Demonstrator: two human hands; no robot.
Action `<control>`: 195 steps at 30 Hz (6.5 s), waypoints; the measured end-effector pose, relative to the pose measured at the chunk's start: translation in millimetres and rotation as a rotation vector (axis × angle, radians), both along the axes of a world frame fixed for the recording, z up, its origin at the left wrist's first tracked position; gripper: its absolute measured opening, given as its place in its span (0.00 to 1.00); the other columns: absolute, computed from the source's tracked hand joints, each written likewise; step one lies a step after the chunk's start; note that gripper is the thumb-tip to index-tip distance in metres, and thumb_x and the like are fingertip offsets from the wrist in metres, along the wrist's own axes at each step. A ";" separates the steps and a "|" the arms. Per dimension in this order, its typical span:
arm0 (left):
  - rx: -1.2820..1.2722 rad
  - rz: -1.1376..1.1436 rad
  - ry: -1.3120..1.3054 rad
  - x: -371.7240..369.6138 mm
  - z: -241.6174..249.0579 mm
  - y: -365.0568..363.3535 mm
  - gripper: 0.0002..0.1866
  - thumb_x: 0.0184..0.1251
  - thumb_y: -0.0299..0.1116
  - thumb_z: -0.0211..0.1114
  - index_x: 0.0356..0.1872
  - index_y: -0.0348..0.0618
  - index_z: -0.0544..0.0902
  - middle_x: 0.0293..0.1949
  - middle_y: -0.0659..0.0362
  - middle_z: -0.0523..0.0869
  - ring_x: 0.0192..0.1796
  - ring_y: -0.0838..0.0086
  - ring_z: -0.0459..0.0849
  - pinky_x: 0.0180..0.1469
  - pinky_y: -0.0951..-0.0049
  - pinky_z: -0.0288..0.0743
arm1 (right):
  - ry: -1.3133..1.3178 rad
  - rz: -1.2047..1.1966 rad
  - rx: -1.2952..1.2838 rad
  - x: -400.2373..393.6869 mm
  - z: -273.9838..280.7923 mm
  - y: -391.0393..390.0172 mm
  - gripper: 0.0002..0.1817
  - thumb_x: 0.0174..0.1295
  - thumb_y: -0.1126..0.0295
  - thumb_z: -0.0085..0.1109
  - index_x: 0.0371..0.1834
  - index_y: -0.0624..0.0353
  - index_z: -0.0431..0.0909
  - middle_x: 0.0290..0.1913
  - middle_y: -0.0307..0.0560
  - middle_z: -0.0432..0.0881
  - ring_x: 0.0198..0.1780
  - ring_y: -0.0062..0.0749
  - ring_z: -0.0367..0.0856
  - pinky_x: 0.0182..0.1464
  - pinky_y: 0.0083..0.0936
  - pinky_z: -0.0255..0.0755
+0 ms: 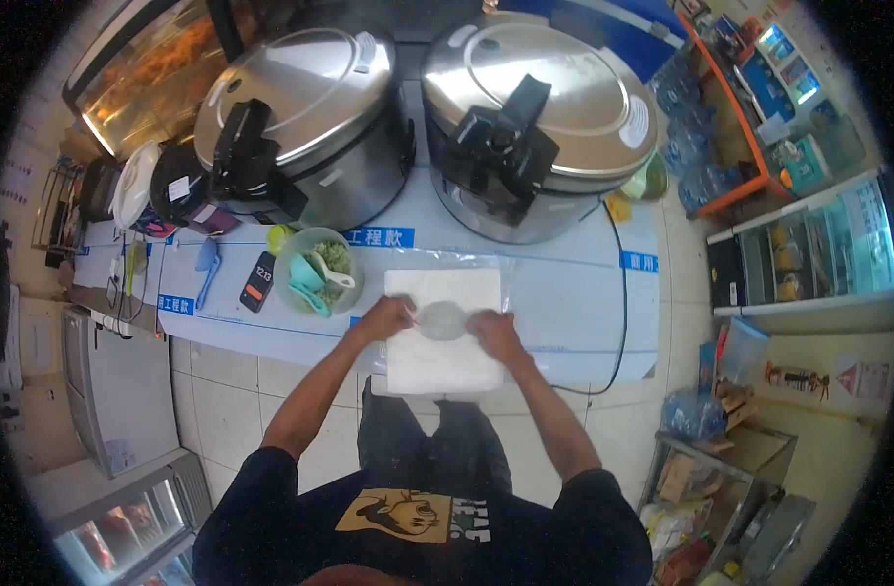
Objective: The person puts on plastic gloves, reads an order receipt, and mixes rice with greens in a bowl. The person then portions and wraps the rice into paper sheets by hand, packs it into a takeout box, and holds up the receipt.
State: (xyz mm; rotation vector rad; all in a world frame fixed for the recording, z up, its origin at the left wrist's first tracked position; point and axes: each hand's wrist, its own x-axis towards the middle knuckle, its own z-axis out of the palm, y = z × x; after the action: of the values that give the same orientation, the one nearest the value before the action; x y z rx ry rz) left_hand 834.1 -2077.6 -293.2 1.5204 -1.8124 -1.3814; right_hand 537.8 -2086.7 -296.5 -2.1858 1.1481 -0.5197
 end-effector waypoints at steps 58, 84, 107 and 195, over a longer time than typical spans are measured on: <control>0.191 0.364 0.626 -823.2 157.1 -97.8 0.28 0.80 0.55 0.37 0.43 0.37 0.74 0.39 0.55 0.76 0.40 0.71 0.75 0.44 0.69 0.73 | -0.614 -1.213 -0.001 -580.1 167.2 -54.9 0.35 0.62 0.59 0.64 0.64 0.74 0.66 0.53 0.66 0.80 0.54 0.45 0.81 0.54 0.32 0.74; -0.142 0.718 0.521 -1097.5 183.3 -882.8 0.20 0.79 0.44 0.45 0.53 0.37 0.75 0.45 0.53 0.80 0.46 0.68 0.79 0.50 0.66 0.72 | -0.854 -0.709 0.241 -876.9 205.3 -900.2 0.23 0.68 0.56 0.60 0.51 0.67 0.75 0.43 0.46 0.81 0.44 0.25 0.78 0.47 0.24 0.72; -0.223 1.749 1.150 -556.8 142.5 -1538.6 0.18 0.78 0.43 0.46 0.57 0.42 0.67 0.51 0.56 0.75 0.57 0.69 0.73 0.62 0.66 0.66 | -0.334 0.257 0.737 -280.6 158.4 -1603.0 0.23 0.65 0.64 0.62 0.55 0.68 0.69 0.46 0.49 0.80 0.44 0.30 0.79 0.47 0.26 0.75; -0.437 2.705 -1.007 372.9 296.6 -1463.3 0.10 0.60 0.20 0.61 0.42 0.35 0.84 0.35 0.48 0.77 0.37 0.55 0.79 0.39 0.62 0.75 | -0.156 1.850 0.590 749.1 275.4 -1529.9 0.03 0.57 0.81 0.58 0.31 0.70 0.81 0.36 0.56 0.85 0.30 0.40 0.84 0.36 0.30 0.77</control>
State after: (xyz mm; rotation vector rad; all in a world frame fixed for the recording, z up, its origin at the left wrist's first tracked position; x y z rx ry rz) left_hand 1207.0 -3540.9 3.4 2.0786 0.7488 1.0743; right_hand 1286.9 -3616.5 -21.1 -1.6847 -0.8856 0.4309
